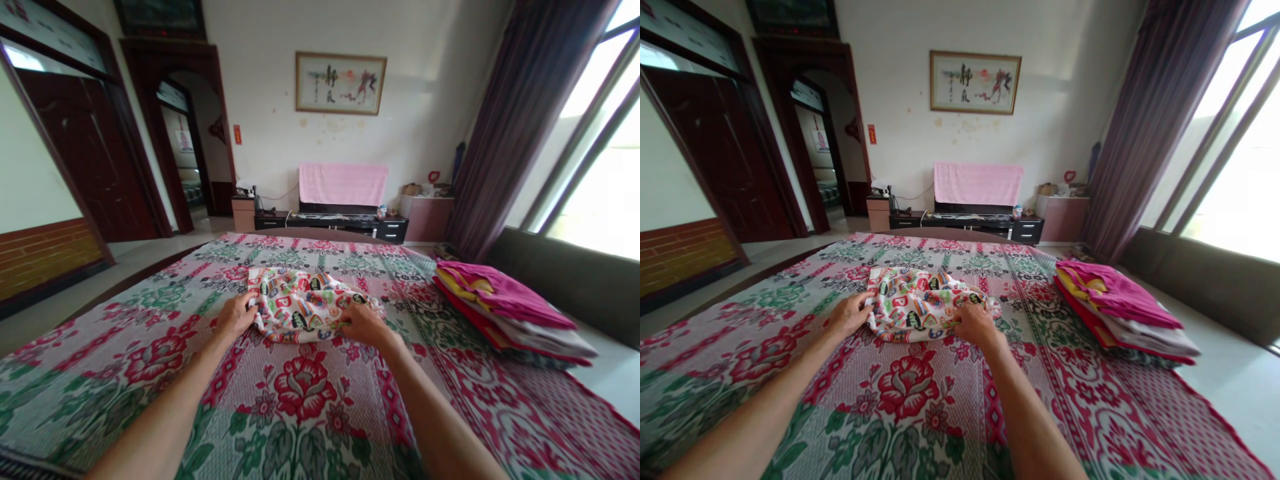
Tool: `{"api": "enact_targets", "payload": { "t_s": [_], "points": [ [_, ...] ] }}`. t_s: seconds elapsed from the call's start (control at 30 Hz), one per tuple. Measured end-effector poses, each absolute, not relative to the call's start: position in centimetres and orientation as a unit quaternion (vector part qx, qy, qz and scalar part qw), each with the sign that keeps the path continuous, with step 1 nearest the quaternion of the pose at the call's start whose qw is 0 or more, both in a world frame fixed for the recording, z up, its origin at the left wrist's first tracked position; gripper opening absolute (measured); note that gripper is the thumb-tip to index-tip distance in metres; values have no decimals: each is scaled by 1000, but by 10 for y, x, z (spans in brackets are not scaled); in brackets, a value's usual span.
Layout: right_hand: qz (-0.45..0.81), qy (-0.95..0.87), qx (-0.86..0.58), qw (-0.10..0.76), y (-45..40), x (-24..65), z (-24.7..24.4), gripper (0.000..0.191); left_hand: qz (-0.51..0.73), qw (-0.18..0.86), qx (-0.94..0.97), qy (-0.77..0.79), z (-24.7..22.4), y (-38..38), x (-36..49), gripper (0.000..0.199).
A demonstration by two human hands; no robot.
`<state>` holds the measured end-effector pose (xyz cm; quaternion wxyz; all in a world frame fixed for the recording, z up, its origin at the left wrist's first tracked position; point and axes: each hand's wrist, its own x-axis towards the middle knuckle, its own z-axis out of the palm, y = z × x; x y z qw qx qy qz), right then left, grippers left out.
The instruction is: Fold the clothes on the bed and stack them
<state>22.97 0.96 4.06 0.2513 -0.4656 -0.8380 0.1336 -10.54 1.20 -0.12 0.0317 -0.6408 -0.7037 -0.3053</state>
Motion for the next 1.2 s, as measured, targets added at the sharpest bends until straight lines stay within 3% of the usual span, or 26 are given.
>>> {"api": "enact_targets", "payload": {
  "t_s": [0.1,0.23,0.33,0.4,0.53,0.7,0.8,1.03,1.2],
  "points": [
    [119,-843,-481,208,11,231,44,17,-330,-7,-637,-697,2,11,-103,34],
    [219,-848,-468,115,9,252,64,17,-444,-74,-555,-700,10,7,-109,33],
    [293,-817,-483,119,4,265,74,13,-540,-98,-490,-677,11,5,-116,37],
    [306,-795,-508,128,2,269,76,23,-561,-91,-471,-675,10,4,-118,37],
    [348,-753,-551,92,7,266,76,36,-503,-20,-449,-739,8,4,-119,36],
    [126,-734,-631,217,35,254,70,30,-373,10,-470,-800,7,16,-121,40],
    [61,-723,-640,254,60,241,62,29,-292,36,-507,-810,8,31,-121,44],
    [87,-719,-671,158,110,216,41,38,-225,65,-514,-826,4,56,-119,44],
    [131,-762,-597,214,118,210,25,25,-261,49,-557,-787,-1,60,-124,29]
  ]
}}
